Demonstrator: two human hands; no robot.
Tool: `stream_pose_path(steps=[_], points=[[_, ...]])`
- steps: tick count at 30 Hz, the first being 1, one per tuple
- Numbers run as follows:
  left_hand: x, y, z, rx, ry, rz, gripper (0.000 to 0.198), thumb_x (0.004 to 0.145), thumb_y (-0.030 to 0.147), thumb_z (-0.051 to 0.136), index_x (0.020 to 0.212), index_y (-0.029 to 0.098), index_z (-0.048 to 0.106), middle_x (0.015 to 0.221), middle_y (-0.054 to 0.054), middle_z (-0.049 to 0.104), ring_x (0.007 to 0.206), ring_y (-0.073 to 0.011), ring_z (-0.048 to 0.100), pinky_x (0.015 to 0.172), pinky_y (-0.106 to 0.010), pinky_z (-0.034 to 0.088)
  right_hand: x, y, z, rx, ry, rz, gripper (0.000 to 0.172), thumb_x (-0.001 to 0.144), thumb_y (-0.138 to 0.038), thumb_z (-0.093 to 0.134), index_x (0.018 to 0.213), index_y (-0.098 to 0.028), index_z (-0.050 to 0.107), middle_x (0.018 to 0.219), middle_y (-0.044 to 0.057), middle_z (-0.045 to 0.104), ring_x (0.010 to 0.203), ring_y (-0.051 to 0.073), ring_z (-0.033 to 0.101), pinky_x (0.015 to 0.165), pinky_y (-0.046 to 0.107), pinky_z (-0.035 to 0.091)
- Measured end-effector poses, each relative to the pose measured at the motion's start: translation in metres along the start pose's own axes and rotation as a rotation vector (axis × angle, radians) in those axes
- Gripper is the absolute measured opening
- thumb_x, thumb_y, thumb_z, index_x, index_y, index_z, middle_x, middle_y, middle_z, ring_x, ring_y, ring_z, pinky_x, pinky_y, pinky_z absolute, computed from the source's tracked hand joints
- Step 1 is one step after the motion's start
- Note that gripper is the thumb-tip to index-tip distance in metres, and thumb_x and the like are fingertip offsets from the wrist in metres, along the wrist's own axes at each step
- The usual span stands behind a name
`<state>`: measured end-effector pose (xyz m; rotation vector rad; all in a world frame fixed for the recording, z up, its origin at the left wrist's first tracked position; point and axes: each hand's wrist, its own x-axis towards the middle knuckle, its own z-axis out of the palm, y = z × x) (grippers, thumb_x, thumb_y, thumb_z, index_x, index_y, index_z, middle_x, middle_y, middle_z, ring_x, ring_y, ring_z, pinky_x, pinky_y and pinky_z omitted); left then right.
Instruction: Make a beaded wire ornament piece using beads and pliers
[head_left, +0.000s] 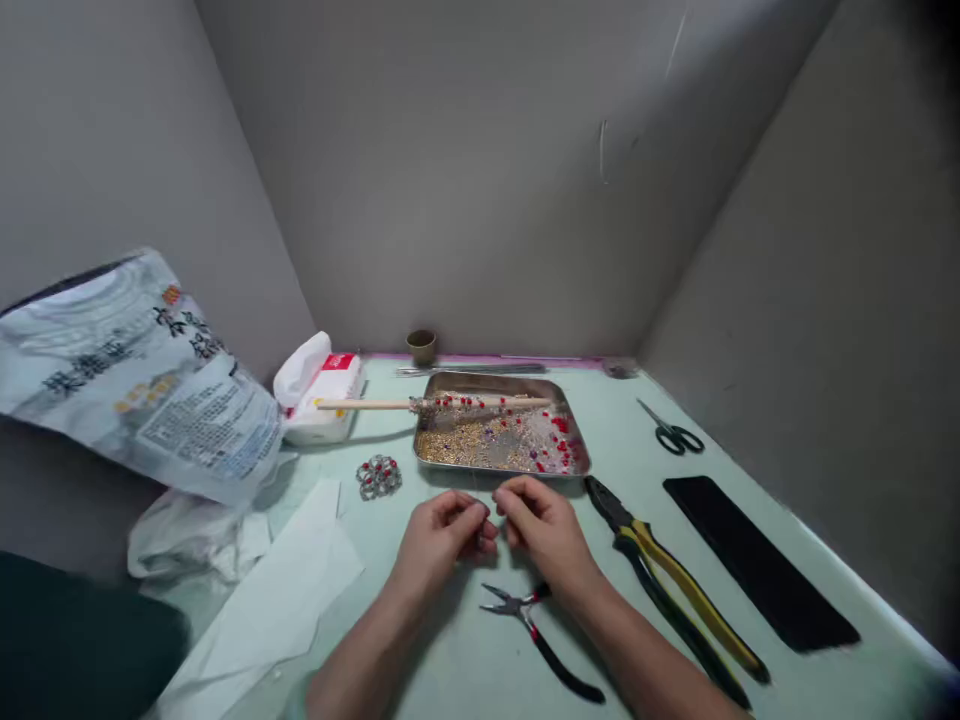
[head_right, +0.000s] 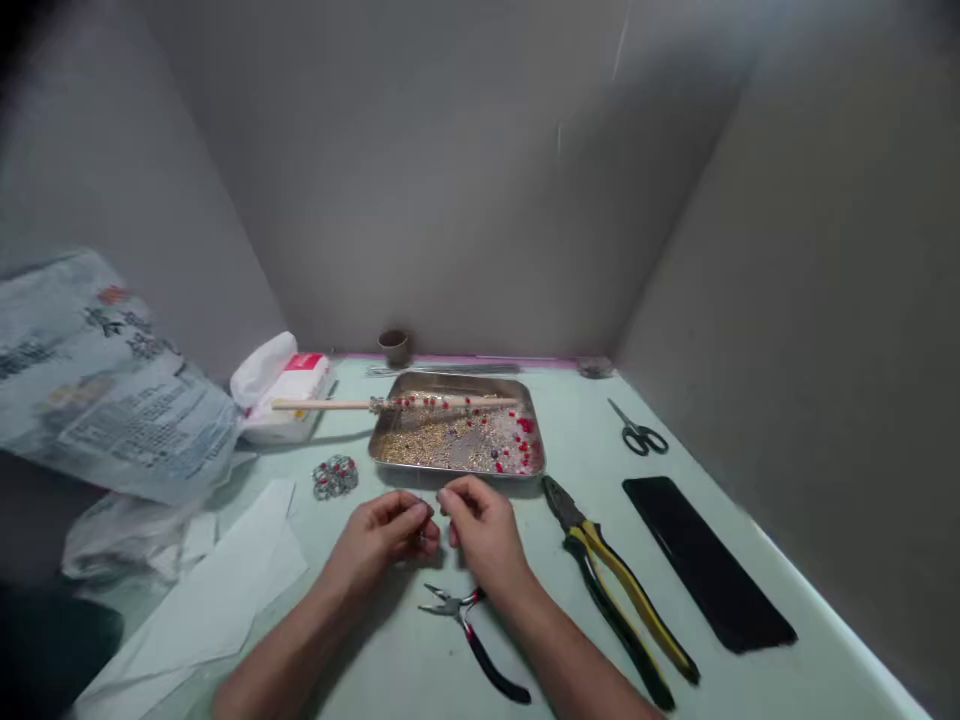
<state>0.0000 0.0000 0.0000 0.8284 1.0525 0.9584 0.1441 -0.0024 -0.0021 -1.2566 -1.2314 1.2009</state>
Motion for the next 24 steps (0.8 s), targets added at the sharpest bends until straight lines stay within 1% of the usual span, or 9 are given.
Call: stream_pose_path(steps=[2,4,8,10,13,15,20,22,24], points=[[-0.003,-0.001,0.000,-0.004,0.040,0.017,0.028,0.067,0.035,0.074,0.072,0.011,0.060,0.061,-0.006,0.066,0.052,-0.0140,0.061,0.054,-0.026,0.047,0.000,0.001,0.002,0.017,-0.024,0.026,0.026,0.079,-0.040,0.061,0.069,-0.016,0.056,0.048,-0.006,0.048,0.044,0.007,0.041,0.043,0.019,0.030],[-0.005,-0.002,-0.001,-0.020,0.053,0.018,0.027,0.068,0.034,0.074,0.072,0.010,0.061,0.061,-0.006,0.066,0.051,-0.0127,0.060,0.053,-0.025,0.047,0.000,0.002,0.003,0.034,-0.030,0.045,0.026,0.079,-0.040,0.061,0.069,-0.016,0.056,0.047,-0.006,0.048,0.043,0.007,0.040,0.043,0.019,0.029],[-0.003,-0.003,-0.001,-0.102,-0.016,-0.045,0.028,0.072,0.035,0.072,0.079,0.008,0.064,0.071,-0.009,0.069,0.056,-0.0133,0.062,0.057,-0.026,0.050,0.001,0.006,0.002,0.068,0.006,0.059,0.027,0.078,-0.042,0.064,0.073,-0.016,0.059,0.046,-0.006,0.048,0.041,0.007,0.040,0.042,0.019,0.028],[0.000,-0.002,-0.001,-0.155,-0.047,-0.079,0.031,0.077,0.038,0.068,0.084,0.007,0.066,0.078,-0.012,0.070,0.058,-0.0138,0.064,0.057,-0.026,0.051,0.002,0.008,0.000,0.074,0.028,0.058,0.027,0.077,-0.043,0.064,0.075,-0.016,0.061,0.047,-0.006,0.049,0.041,0.007,0.040,0.041,0.019,0.027],[0.001,0.000,-0.002,-0.210,-0.068,-0.107,0.035,0.082,0.040,0.061,0.088,0.006,0.067,0.081,-0.013,0.070,0.060,-0.0143,0.064,0.058,-0.026,0.052,0.004,0.010,-0.001,0.075,0.038,0.058,0.027,0.076,-0.043,0.065,0.076,-0.016,0.062,0.048,-0.006,0.050,0.041,0.007,0.040,0.041,0.019,0.027],[0.001,0.000,-0.002,-0.210,-0.069,-0.102,0.034,0.081,0.039,0.063,0.088,0.006,0.067,0.080,-0.012,0.070,0.061,-0.0142,0.064,0.059,-0.026,0.052,0.004,0.011,-0.001,0.069,0.040,0.057,0.027,0.076,-0.043,0.065,0.075,-0.016,0.062,0.048,-0.005,0.051,0.041,0.007,0.040,0.040,0.019,0.027],[0.001,-0.007,-0.003,-0.132,-0.017,-0.025,0.027,0.072,0.032,0.074,0.082,0.009,0.064,0.074,-0.008,0.068,0.055,-0.0108,0.060,0.057,-0.025,0.050,0.004,0.007,-0.002,0.008,0.008,0.046,0.027,0.077,-0.044,0.063,0.075,-0.016,0.062,0.053,-0.004,0.054,0.041,0.007,0.042,0.041,0.020,0.030],[0.002,-0.010,-0.003,-0.122,0.011,-0.008,0.027,0.071,0.032,0.074,0.081,0.010,0.063,0.070,-0.006,0.066,0.052,-0.0096,0.058,0.054,-0.023,0.049,0.006,0.003,-0.009,-0.067,0.020,0.004,0.028,0.079,-0.044,0.061,0.073,-0.016,0.062,0.055,-0.003,0.055,0.044,0.009,0.045,0.044,0.021,0.033],[0.003,-0.011,-0.002,-0.112,0.033,0.003,0.027,0.071,0.033,0.073,0.080,0.010,0.062,0.067,-0.004,0.064,0.050,-0.0090,0.056,0.051,-0.023,0.048,0.013,-0.003,-0.021,-0.167,0.066,-0.056,0.029,0.082,-0.044,0.057,0.074,-0.017,0.063,0.056,-0.002,0.055,0.048,0.010,0.048,0.048,0.022,0.036]])
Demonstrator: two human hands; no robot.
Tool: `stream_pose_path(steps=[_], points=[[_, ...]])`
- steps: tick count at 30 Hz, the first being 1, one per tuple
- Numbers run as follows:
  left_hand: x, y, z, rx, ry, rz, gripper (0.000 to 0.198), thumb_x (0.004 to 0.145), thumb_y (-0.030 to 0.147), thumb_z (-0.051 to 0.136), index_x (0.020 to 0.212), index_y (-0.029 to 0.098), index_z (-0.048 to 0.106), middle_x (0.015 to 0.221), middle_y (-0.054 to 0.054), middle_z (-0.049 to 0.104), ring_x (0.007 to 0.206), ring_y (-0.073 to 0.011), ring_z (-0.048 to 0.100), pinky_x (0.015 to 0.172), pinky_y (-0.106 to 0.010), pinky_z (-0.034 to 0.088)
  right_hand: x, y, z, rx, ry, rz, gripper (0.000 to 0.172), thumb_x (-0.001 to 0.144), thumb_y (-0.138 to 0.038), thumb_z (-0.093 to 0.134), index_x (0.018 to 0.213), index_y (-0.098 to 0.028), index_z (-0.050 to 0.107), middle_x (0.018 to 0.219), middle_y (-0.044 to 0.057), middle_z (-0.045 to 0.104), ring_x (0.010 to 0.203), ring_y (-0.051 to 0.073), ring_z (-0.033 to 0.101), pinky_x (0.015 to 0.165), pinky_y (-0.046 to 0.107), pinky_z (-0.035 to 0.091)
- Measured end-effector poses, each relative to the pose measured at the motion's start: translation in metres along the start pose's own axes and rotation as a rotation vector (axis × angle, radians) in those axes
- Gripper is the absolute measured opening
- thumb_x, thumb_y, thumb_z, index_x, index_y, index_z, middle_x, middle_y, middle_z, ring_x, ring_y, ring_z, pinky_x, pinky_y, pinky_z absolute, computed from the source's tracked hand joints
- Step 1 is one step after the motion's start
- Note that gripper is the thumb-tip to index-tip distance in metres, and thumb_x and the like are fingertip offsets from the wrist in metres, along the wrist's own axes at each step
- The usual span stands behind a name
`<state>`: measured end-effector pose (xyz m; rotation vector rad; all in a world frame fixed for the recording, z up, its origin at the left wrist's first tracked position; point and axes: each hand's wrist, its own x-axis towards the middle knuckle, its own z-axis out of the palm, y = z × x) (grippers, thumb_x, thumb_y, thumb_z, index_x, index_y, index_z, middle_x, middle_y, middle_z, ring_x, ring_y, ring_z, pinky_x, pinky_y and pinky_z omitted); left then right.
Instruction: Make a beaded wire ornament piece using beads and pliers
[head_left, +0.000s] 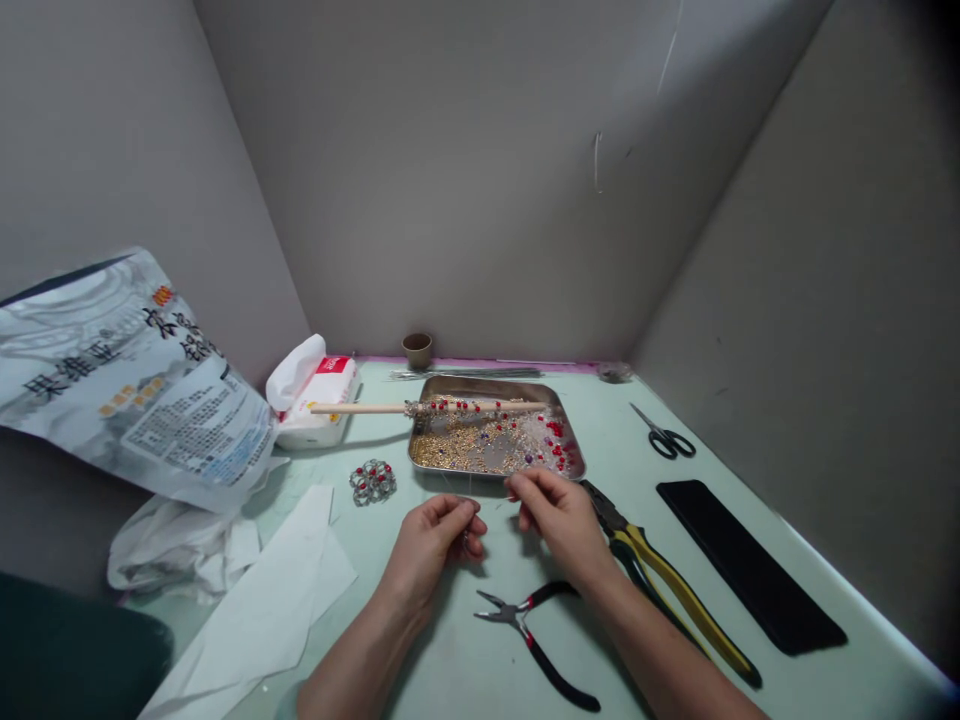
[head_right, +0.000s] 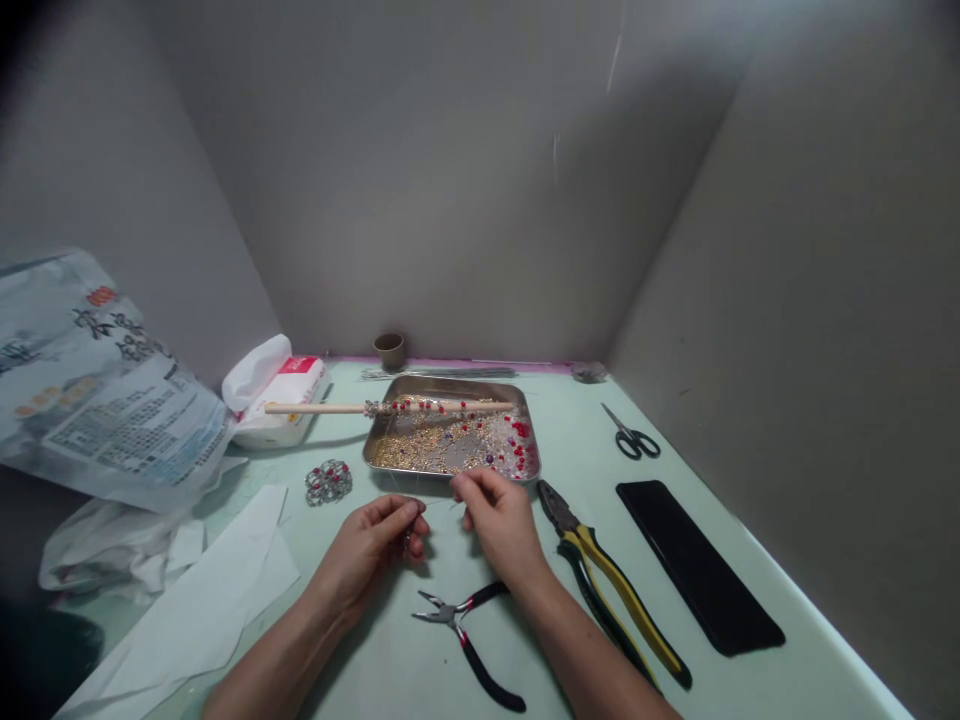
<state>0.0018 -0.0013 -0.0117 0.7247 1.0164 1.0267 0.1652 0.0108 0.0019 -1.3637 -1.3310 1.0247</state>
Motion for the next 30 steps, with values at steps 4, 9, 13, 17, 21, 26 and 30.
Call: stream_pose_path(steps=[4,9,13,17,21,26,30], points=[[0.001,-0.003,0.004,0.051,0.007,0.035,0.029,0.069,0.036,0.073,0.076,0.010,0.060,0.065,-0.004,0.063,0.047,-0.0091,0.054,0.047,-0.023,0.046,0.030,-0.007,-0.025,-0.319,0.046,-0.144,0.022,0.085,-0.036,0.052,0.082,-0.018,0.066,0.065,0.000,0.063,0.059,0.014,0.056,0.059,0.024,0.041],[0.002,-0.005,0.006,0.109,0.022,0.051,0.028,0.068,0.036,0.070,0.071,0.012,0.057,0.060,-0.003,0.061,0.041,-0.0085,0.050,0.042,-0.023,0.044,0.071,-0.009,-0.031,-0.964,-0.088,-0.270,0.022,0.085,-0.023,0.050,0.087,-0.022,0.072,0.095,0.004,0.071,0.087,0.019,0.062,0.071,0.025,0.040],[0.001,-0.004,0.006,0.137,0.028,0.058,0.027,0.068,0.036,0.069,0.067,0.012,0.056,0.057,-0.002,0.060,0.040,-0.0075,0.049,0.041,-0.022,0.042,0.091,-0.009,-0.020,-1.213,-0.207,-0.200,0.023,0.084,-0.025,0.050,0.084,-0.023,0.073,0.093,0.004,0.073,0.088,0.020,0.064,0.066,0.024,0.038],[0.002,-0.004,0.006,0.121,0.033,0.048,0.028,0.068,0.037,0.069,0.068,0.013,0.056,0.059,-0.002,0.060,0.041,-0.0080,0.050,0.042,-0.023,0.044,0.097,-0.009,-0.012,-1.323,-0.253,-0.175,0.022,0.083,-0.026,0.052,0.083,-0.023,0.073,0.091,0.006,0.073,0.087,0.022,0.065,0.064,0.025,0.039],[0.002,-0.006,0.006,0.101,0.032,0.039,0.030,0.066,0.039,0.071,0.069,0.013,0.056,0.059,-0.002,0.061,0.042,-0.0085,0.051,0.041,-0.023,0.044,0.100,-0.009,-0.008,-1.375,-0.307,-0.217,0.019,0.079,-0.021,0.055,0.081,-0.021,0.073,0.090,0.009,0.073,0.086,0.024,0.065,0.064,0.027,0.039],[0.001,-0.005,0.006,0.099,0.026,0.038,0.030,0.067,0.038,0.072,0.068,0.013,0.056,0.059,-0.002,0.061,0.042,-0.0084,0.051,0.041,-0.022,0.044,0.100,-0.010,-0.009,-1.323,-0.319,-0.299,0.019,0.081,-0.017,0.050,0.083,-0.016,0.069,0.092,0.013,0.071,0.085,0.024,0.064,0.067,0.028,0.039],[0.001,-0.004,0.006,0.101,0.014,0.035,0.030,0.067,0.037,0.072,0.066,0.013,0.055,0.058,-0.002,0.060,0.041,-0.0083,0.050,0.041,-0.022,0.043,0.089,-0.018,-0.015,-1.108,-0.143,-0.256,0.019,0.086,-0.022,0.042,0.084,-0.015,0.061,0.087,0.011,0.067,0.074,0.020,0.060,0.063,0.028,0.037]])
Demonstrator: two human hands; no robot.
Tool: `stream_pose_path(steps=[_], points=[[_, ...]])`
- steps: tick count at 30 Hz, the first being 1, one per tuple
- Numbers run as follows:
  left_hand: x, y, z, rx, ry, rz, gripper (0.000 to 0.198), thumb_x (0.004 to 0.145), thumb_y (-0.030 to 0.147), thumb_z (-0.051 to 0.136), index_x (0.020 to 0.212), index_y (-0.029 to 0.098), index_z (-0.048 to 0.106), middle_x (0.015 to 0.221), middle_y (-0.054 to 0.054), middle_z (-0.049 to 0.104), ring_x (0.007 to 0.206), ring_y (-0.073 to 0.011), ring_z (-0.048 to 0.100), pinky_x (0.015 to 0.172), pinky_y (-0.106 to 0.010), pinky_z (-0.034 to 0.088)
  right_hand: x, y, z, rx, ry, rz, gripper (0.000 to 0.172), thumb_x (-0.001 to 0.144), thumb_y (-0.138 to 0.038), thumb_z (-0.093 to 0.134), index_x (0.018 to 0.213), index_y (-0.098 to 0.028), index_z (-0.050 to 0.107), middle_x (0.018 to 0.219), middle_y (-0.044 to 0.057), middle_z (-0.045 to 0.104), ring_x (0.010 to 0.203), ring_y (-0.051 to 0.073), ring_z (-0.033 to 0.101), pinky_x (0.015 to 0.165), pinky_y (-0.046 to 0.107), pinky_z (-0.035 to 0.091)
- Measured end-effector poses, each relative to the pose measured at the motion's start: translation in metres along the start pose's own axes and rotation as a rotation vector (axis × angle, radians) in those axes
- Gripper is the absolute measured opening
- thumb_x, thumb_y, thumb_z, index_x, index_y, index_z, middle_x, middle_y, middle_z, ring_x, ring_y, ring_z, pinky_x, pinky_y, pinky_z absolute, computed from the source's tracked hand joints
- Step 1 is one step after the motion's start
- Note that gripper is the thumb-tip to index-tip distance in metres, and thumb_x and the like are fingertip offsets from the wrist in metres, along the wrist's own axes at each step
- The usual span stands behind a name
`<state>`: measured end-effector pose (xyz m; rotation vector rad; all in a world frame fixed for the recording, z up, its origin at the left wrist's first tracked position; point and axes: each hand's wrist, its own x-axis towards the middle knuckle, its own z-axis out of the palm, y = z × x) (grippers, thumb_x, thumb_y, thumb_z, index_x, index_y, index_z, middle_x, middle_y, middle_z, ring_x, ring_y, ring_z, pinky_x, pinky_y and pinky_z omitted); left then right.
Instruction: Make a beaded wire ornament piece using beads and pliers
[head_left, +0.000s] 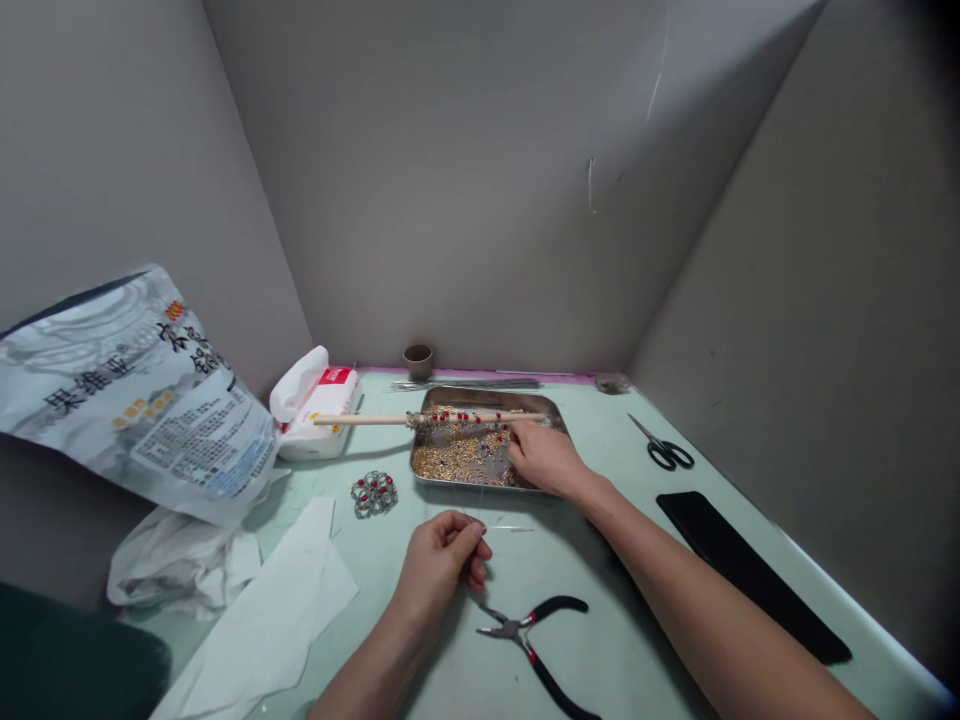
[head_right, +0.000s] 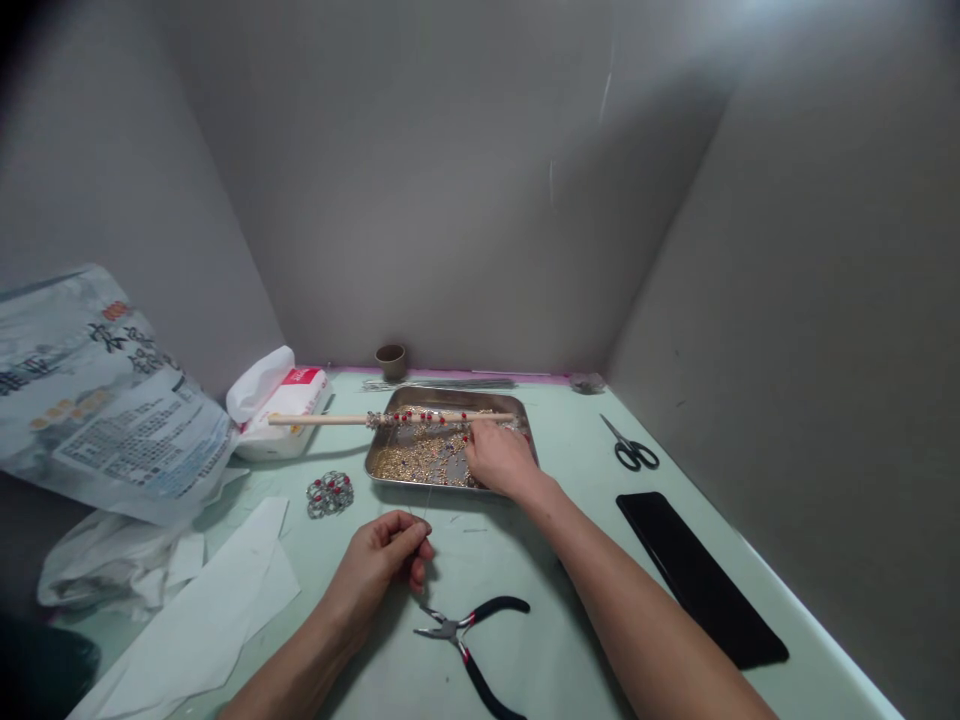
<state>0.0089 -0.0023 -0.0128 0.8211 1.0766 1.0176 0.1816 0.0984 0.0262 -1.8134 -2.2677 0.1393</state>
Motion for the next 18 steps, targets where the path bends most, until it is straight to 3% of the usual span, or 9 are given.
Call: stream_pose_path(steps=[3,6,8,12,18], points=[[-0.001,0.002,0.000,0.003,-0.015,0.000,0.029,0.067,0.037,0.072,0.067,0.013,0.055,0.058,-0.002,0.060,0.041,-0.0079,0.050,0.042,-0.022,0.043,-0.019,-0.006,-0.005,0.504,0.081,0.038,0.025,0.090,-0.027,0.035,0.073,-0.018,0.052,0.070,0.002,0.058,0.062,0.014,0.051,0.056,0.024,0.035],[-0.002,0.002,0.000,0.010,-0.046,0.007,0.029,0.069,0.037,0.072,0.070,0.012,0.056,0.059,-0.002,0.062,0.041,-0.0076,0.051,0.043,-0.021,0.041,-0.041,-0.016,-0.002,1.193,-0.056,0.121,0.031,0.089,-0.046,0.043,0.074,-0.019,0.049,0.063,-0.004,0.049,0.044,0.007,0.040,0.042,0.020,0.026],[-0.003,0.002,0.000,0.016,-0.089,0.010,0.029,0.069,0.037,0.072,0.071,0.012,0.057,0.059,-0.003,0.063,0.042,-0.0079,0.052,0.044,-0.021,0.041,-0.052,-0.021,0.001,1.481,-0.096,0.187,0.034,0.080,-0.052,0.057,0.078,-0.018,0.054,0.067,-0.004,0.053,0.041,0.004,0.037,0.036,0.018,0.019],[-0.005,0.001,0.001,0.020,-0.166,-0.003,0.031,0.069,0.039,0.073,0.071,0.012,0.058,0.058,-0.004,0.063,0.041,-0.0088,0.053,0.044,-0.022,0.041,-0.061,-0.025,0.005,1.738,-0.104,0.275,0.035,0.070,-0.047,0.071,0.080,-0.014,0.063,0.072,-0.001,0.059,0.038,0.001,0.033,0.035,0.016,0.015],[-0.006,0.001,0.003,0.010,-0.184,-0.042,0.031,0.069,0.038,0.075,0.070,0.012,0.058,0.057,-0.004,0.064,0.040,-0.0091,0.053,0.043,-0.022,0.041,-0.060,-0.022,0.010,1.811,-0.102,0.305,0.031,0.070,-0.044,0.073,0.081,-0.015,0.068,0.069,-0.003,0.057,0.039,0.000,0.031,0.035,0.016,0.014]])
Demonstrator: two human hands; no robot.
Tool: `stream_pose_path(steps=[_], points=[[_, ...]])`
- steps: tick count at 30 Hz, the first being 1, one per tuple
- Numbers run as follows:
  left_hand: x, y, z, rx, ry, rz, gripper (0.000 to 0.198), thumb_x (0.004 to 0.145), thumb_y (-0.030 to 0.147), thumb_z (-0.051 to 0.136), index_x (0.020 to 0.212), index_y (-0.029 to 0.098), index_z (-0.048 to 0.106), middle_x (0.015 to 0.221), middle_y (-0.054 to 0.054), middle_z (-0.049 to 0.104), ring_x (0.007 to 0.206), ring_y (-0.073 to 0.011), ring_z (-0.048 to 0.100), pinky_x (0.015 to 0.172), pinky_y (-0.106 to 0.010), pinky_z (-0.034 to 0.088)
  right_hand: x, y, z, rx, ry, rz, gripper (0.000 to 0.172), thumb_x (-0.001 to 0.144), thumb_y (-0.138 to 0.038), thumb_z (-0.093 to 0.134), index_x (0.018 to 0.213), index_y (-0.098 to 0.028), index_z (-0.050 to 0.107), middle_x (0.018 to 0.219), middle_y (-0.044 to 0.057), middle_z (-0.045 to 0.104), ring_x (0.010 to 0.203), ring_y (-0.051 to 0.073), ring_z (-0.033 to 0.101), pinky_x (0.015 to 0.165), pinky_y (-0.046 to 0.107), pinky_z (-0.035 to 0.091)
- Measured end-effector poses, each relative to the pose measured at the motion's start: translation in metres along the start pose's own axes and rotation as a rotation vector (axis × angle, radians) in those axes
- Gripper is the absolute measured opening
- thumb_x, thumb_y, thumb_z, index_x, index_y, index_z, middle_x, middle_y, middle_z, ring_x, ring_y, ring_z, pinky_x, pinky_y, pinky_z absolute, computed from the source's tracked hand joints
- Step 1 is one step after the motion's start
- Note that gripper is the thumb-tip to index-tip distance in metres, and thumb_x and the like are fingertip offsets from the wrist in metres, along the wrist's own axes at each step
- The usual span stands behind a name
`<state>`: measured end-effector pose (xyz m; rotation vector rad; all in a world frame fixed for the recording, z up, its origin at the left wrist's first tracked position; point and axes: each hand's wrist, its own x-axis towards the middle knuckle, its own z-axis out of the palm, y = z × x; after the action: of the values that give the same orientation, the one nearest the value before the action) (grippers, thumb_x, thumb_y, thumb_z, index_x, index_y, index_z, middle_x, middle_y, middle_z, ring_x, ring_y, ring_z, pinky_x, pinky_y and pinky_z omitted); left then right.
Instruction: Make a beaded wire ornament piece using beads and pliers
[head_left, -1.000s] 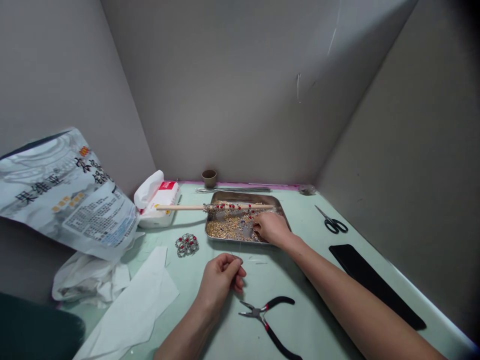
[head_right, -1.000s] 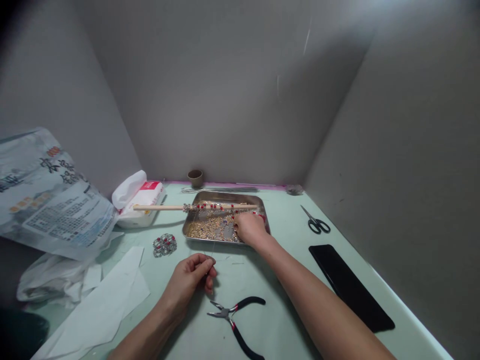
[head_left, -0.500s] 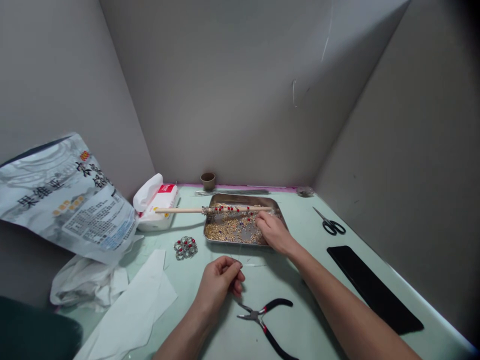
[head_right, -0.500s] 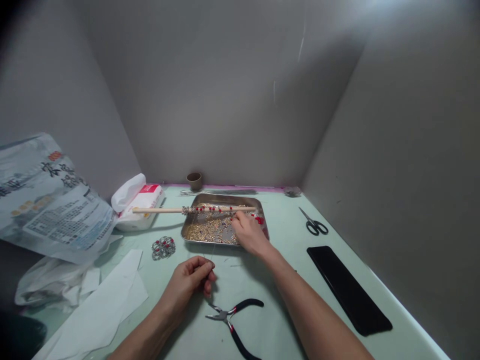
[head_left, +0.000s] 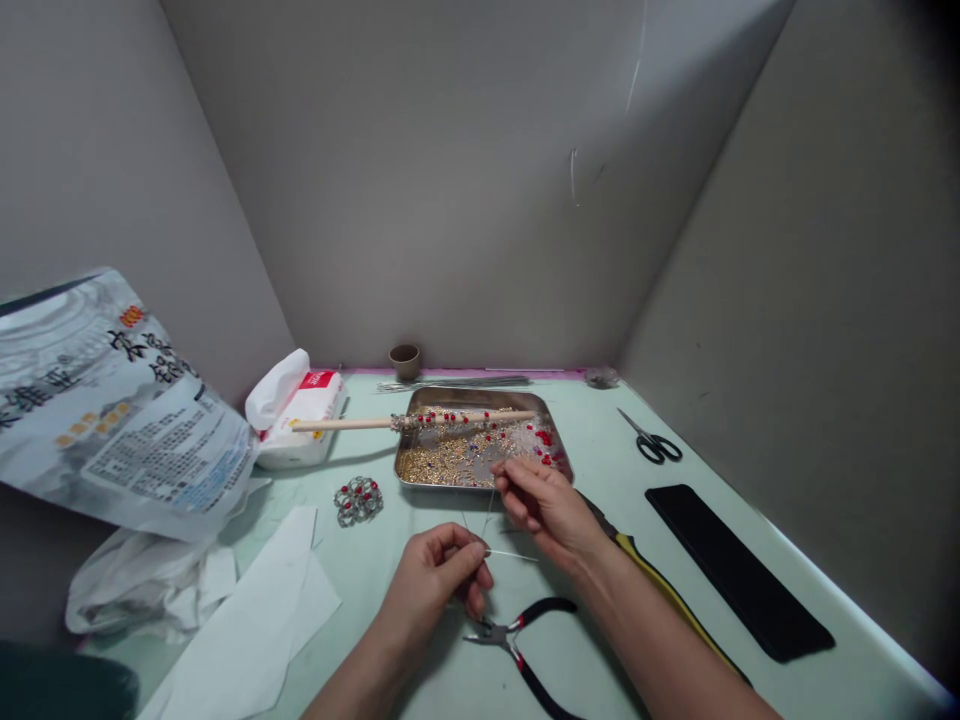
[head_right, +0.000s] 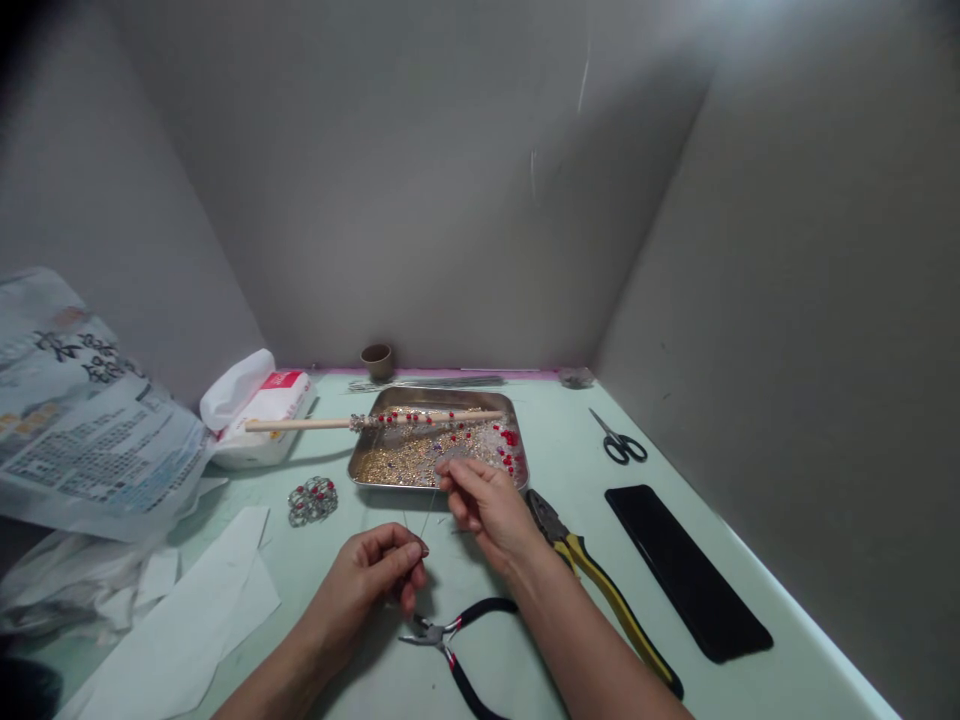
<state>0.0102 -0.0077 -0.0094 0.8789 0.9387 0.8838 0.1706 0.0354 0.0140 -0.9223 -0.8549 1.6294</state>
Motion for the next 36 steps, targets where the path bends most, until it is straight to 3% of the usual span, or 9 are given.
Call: stream_pose_path(steps=[21,27,36], points=[[0.001,-0.003,-0.001,-0.004,0.002,0.006,0.030,0.069,0.038,0.074,0.070,0.012,0.059,0.057,-0.004,0.064,0.040,-0.0096,0.053,0.042,-0.022,0.041,-0.001,0.004,0.001,0.010,-0.005,-0.003,0.031,0.065,-0.039,0.078,0.084,-0.016,0.069,0.071,-0.002,0.058,0.042,0.001,0.033,0.038,0.017,0.014],[0.001,-0.002,-0.001,0.041,0.015,0.002,0.030,0.068,0.038,0.074,0.070,0.012,0.059,0.056,-0.004,0.063,0.039,-0.0088,0.052,0.043,-0.022,0.040,-0.003,-0.001,0.000,-0.123,0.006,-0.053,0.030,0.068,-0.039,0.074,0.087,-0.016,0.069,0.063,-0.003,0.055,0.044,0.004,0.034,0.040,0.018,0.015],[0.001,-0.002,0.000,0.064,0.040,0.054,0.029,0.073,0.039,0.070,0.077,0.013,0.059,0.062,-0.002,0.060,0.042,-0.0079,0.049,0.042,-0.022,0.042,-0.005,-0.005,-0.006,-0.355,-0.065,-0.113,0.026,0.076,-0.038,0.068,0.093,-0.019,0.071,0.061,-0.004,0.052,0.051,0.006,0.039,0.050,0.021,0.027]])
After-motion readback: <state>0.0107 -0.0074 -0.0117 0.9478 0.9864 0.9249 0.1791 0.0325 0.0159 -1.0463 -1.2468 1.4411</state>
